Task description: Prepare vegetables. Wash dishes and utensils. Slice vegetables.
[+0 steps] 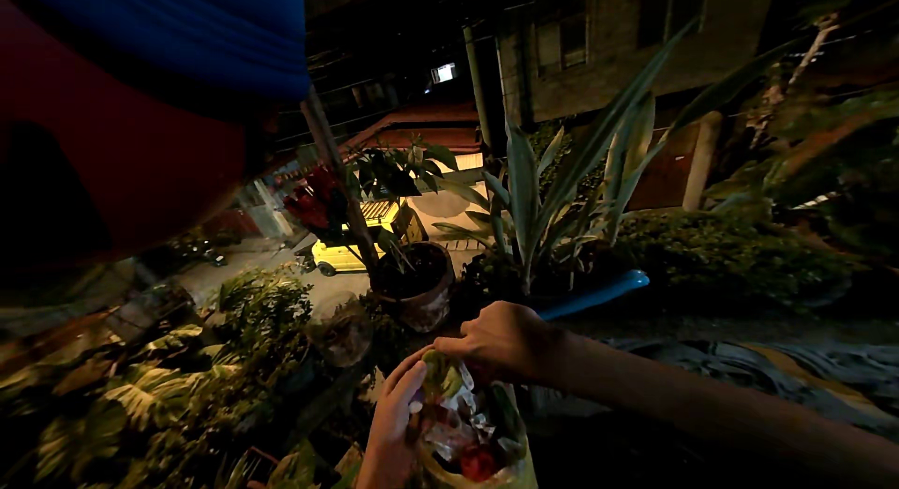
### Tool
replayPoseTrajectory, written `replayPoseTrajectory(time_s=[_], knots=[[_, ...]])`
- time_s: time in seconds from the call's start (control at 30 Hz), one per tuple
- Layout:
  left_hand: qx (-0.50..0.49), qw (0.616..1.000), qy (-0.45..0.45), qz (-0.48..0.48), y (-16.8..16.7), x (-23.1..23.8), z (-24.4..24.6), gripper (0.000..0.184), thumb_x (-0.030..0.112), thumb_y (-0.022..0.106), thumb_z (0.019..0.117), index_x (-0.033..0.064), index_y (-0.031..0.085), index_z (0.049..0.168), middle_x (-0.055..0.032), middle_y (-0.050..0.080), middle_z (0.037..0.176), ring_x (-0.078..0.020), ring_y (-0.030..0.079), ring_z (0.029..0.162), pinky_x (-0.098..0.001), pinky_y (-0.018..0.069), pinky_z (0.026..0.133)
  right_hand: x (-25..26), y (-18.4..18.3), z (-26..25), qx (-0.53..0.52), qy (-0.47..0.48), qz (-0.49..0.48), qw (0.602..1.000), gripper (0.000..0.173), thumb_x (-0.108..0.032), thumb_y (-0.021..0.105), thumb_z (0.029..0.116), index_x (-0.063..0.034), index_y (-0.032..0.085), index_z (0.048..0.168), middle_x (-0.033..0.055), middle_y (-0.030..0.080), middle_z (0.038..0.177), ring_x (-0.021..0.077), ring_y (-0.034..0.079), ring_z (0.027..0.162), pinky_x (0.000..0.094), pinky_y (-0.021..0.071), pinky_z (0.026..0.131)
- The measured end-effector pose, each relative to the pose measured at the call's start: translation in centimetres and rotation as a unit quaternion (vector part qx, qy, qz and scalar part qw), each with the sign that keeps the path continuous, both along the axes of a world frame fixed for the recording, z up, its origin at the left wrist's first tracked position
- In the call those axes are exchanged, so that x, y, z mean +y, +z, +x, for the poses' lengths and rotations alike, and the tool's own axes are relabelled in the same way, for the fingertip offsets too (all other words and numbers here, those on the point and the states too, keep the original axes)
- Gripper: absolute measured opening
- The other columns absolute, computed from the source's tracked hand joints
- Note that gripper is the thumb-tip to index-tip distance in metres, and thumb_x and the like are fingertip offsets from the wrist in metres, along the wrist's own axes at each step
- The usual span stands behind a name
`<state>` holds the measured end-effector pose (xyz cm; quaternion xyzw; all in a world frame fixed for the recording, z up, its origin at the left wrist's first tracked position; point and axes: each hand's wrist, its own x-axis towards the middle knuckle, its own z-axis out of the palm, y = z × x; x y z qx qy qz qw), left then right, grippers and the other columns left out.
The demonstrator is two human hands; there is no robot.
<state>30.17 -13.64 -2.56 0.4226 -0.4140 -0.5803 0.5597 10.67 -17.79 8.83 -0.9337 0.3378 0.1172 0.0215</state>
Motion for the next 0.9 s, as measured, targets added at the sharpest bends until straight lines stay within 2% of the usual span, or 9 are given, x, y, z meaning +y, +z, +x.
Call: replayPoseTrajectory(time_s=[0.17, 0.3, 0.37, 0.5, 0.57, 0.63, 0.73, 0.83, 0.9], knots=[[-0.089, 0.996, -0.022, -0.025, 0.9, 0.1, 0.6, 0.036, 0.014, 0.054, 0.0951, -0.0005, 0.066, 0.125, -0.0027, 0.071, 0.087, -0.0031, 0.058, 0.057, -0.0184, 0.0484, 0.049, 0.2, -0.3, -0.4, 0.004, 0.025, -0.027, 0.999, 0.033, -0.001, 0.048, 0.1034, -0.0065, 0.055, 0.135, 0.0252, 0.066, 0.102, 0.0453, 0.067, 0.089, 0.0574, 0.0530, 0.071], [-0.157, 0.986, -0.020, -0.042, 1.2, 0.2, 0.4, 0.033, 0.013, 0.060, 0.0928, 0.0005, 0.069, 0.122, -0.0016, 0.072, 0.090, -0.0029, 0.059, 0.061, -0.0183, 0.0488, 0.052, 0.3, -0.5, -0.3, 0.010, 0.015, 0.003, 1.000, 0.027, -0.006, 0.048, 0.1052, -0.0045, 0.056, 0.131, 0.0255, 0.066, 0.102, 0.0466, 0.067, 0.092, 0.0599, 0.0528, 0.074], [-0.189, 0.980, -0.017, -0.055, 1.2, 0.2, 0.0, 0.033, 0.013, 0.060, 0.0931, 0.0008, 0.069, 0.122, -0.0005, 0.071, 0.091, -0.0020, 0.059, 0.061, -0.0174, 0.0482, 0.052, 0.2, -0.7, -0.1, 0.011, 0.005, 0.027, 1.000, 0.026, -0.007, 0.049, 0.1055, -0.0041, 0.058, 0.129, 0.0258, 0.067, 0.101, 0.0472, 0.067, 0.094, 0.0614, 0.0521, 0.076], [-0.216, 0.973, -0.021, -0.077, 1.1, 0.0, 0.0, 0.030, 0.011, 0.058, 0.0943, 0.0008, 0.070, 0.120, 0.0014, 0.071, 0.094, 0.0012, 0.057, 0.061, -0.0154, 0.0470, 0.053, -0.9, -0.6, -0.3, -0.012, -0.015, 0.127, 0.992, 0.035, -0.013, 0.063, 0.1012, -0.0079, 0.058, 0.136, 0.0275, 0.066, 0.112, 0.0484, 0.065, 0.106, 0.0659, 0.0506, 0.084], [-0.221, 0.970, -0.025, -0.096, 0.7, 0.0, 0.0, 0.030, 0.011, 0.058, 0.0944, 0.0008, 0.070, 0.120, 0.0014, 0.071, 0.093, 0.0014, 0.055, 0.059, -0.0151, 0.0456, 0.051, -1.6, -1.0, -0.6, -0.048, 0.001, 0.175, 0.983, 0.035, -0.006, 0.064, 0.0992, -0.0041, 0.061, 0.134, 0.0280, 0.066, 0.115, 0.0471, 0.064, 0.107, 0.0644, 0.0496, 0.087], [-0.227, 0.967, -0.021, -0.119, 0.5, 0.1, -0.2, 0.032, 0.011, 0.057, 0.0940, 0.0005, 0.070, 0.122, 0.0009, 0.071, 0.093, 0.0014, 0.056, 0.060, -0.0152, 0.0461, 0.051, -2.6, -1.8, -0.7, -0.087, 0.007, 0.230, 0.969, 0.028, -0.001, 0.055, 0.1017, 0.0018, 0.062, 0.129, 0.0278, 0.066, 0.111, 0.0415, 0.064, 0.098, 0.0577, 0.0500, 0.083], [-0.236, 0.961, 0.010, -0.144, 0.6, 0.4, -0.9, 0.033, 0.009, 0.056, 0.0940, -0.0014, 0.068, 0.123, -0.0021, 0.072, 0.104, 0.0018, 0.062, 0.072, -0.0146, 0.0502, 0.059, -3.5, -3.3, -1.2, -0.176, -0.009, 0.325, 0.929, 0.027, -0.013, 0.045, 0.1096, 0.0053, 0.062, 0.120, 0.0164, 0.061, 0.086, 0.0200, 0.056, 0.065, 0.0374, 0.0492, 0.063], [-0.243, 0.954, 0.047, -0.170, 0.7, 0.5, -1.5, 0.035, 0.009, 0.056, 0.0940, -0.0047, 0.067, 0.124, -0.0100, 0.071, 0.119, -0.0040, 0.068, 0.098, -0.0200, 0.0552, 0.084, -4.0, -4.2, -1.6, -0.243, -0.034, 0.398, 0.884, 0.028, -0.018, 0.043, 0.1106, 0.0034, 0.061, 0.114, 0.0064, 0.055, 0.076, 0.0091, 0.049, 0.056, 0.0267, 0.0452, 0.054], [-0.254, 0.952, 0.047, -0.166, 0.5, 0.4, -1.5, 0.038, 0.012, 0.057, 0.0934, -0.0043, 0.066, 0.126, -0.0113, 0.070, 0.123, -0.0049, 0.068, 0.100, -0.0208, 0.0550, 0.086, -3.9, -3.8, -1.5, -0.227, -0.039, 0.365, 0.902, 0.026, -0.019, 0.043, 0.1107, 0.0022, 0.059, 0.114, 0.0081, 0.056, 0.077, 0.0117, 0.053, 0.056, 0.0283, 0.0473, 0.054]])
